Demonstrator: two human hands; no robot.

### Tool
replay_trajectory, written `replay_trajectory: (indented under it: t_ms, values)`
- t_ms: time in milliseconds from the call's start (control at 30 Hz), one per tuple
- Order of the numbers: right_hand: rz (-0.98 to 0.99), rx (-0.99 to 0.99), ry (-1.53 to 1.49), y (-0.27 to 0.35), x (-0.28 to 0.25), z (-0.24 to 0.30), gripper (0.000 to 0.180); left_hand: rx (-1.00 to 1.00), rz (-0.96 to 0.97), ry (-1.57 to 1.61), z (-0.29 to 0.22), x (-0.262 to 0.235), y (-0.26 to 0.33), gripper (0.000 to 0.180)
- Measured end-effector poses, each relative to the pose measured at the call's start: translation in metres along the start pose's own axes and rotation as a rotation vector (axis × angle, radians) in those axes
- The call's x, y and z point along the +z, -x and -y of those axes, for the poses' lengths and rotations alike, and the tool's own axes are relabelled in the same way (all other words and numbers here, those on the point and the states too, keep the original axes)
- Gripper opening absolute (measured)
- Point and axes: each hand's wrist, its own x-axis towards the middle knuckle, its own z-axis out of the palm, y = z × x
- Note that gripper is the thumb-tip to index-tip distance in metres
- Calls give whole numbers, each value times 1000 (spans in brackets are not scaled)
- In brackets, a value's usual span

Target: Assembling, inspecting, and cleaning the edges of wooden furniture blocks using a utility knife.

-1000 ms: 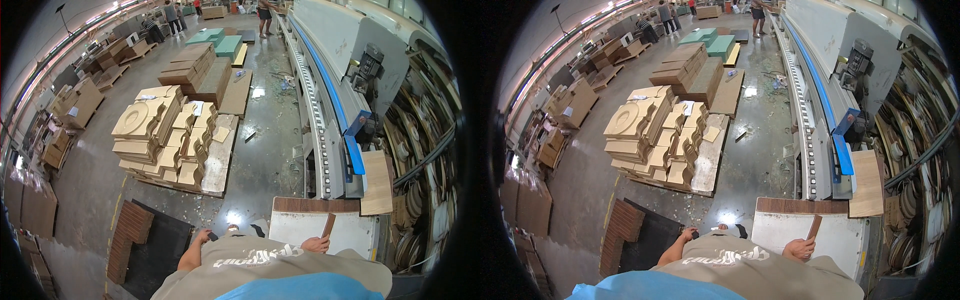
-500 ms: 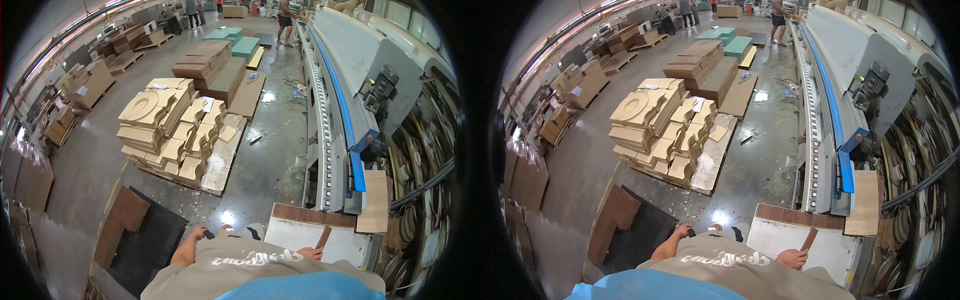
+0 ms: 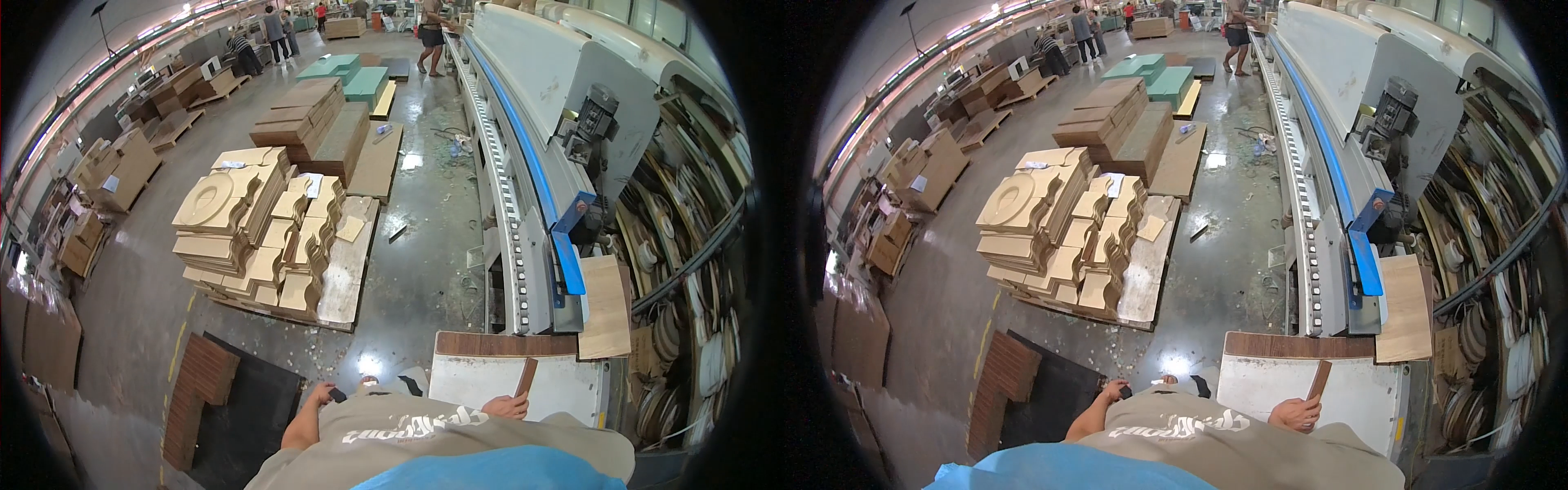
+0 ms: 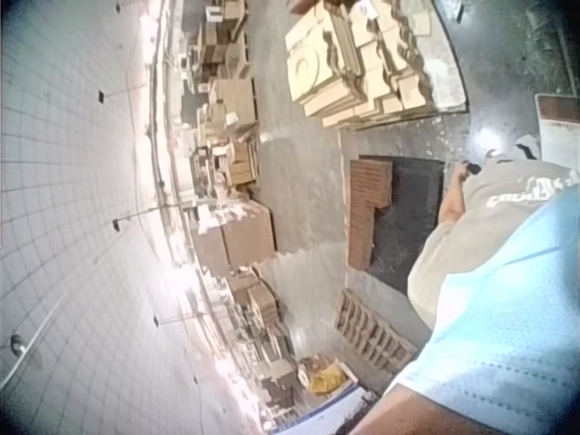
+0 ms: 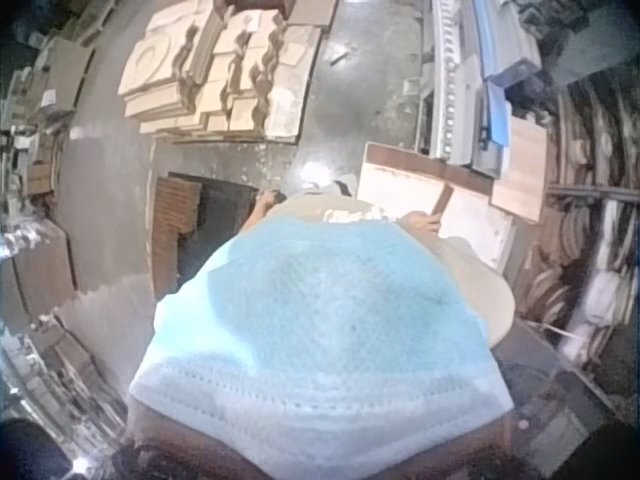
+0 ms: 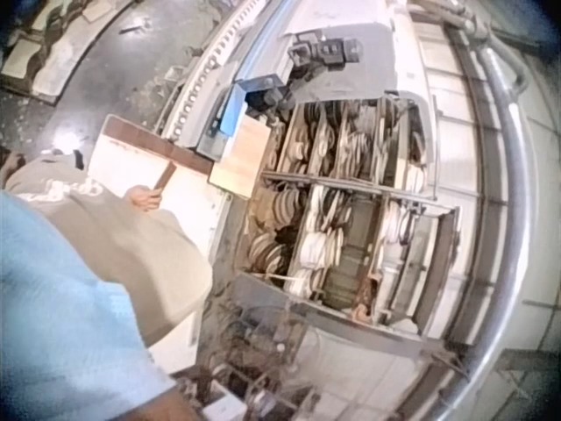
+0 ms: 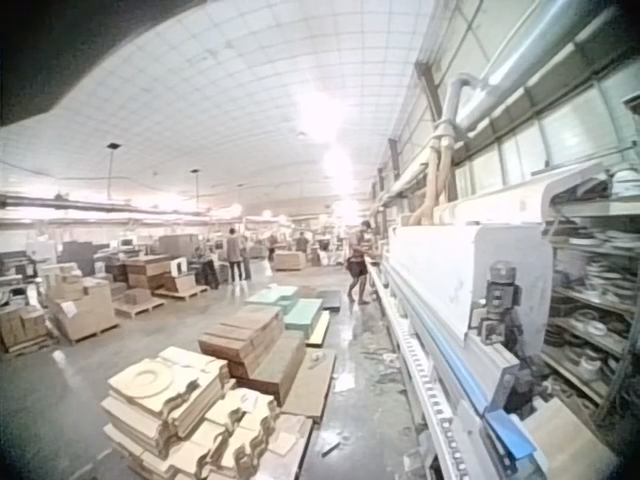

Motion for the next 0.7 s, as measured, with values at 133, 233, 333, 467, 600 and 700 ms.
replay_trajectory:
  t_ms: [133, 233, 333, 467, 600, 700]
  values:
    - [2, -5, 3, -4, 22, -13, 36, 17, -8, -27, 0, 1, 2, 42]
    - [2, -5, 5, -1, -1, 0, 37, -11, -12, -79, -5, 1, 4, 41]
    - [10, -12, 11, 1, -14, 7, 37, 95, -19, -13, 5, 1, -1, 37]
    - [4, -23, 17, -1, -10, 5, 37, 51, -9, -100, 0, 1, 3, 41]
    - [10, -33, 26, -3, 5, -4, 37, 49, -12, -70, 5, 0, 1, 37]
    - [12, -46, 32, -5, 22, -13, 37, 69, -28, -102, 10, 1, -1, 35]
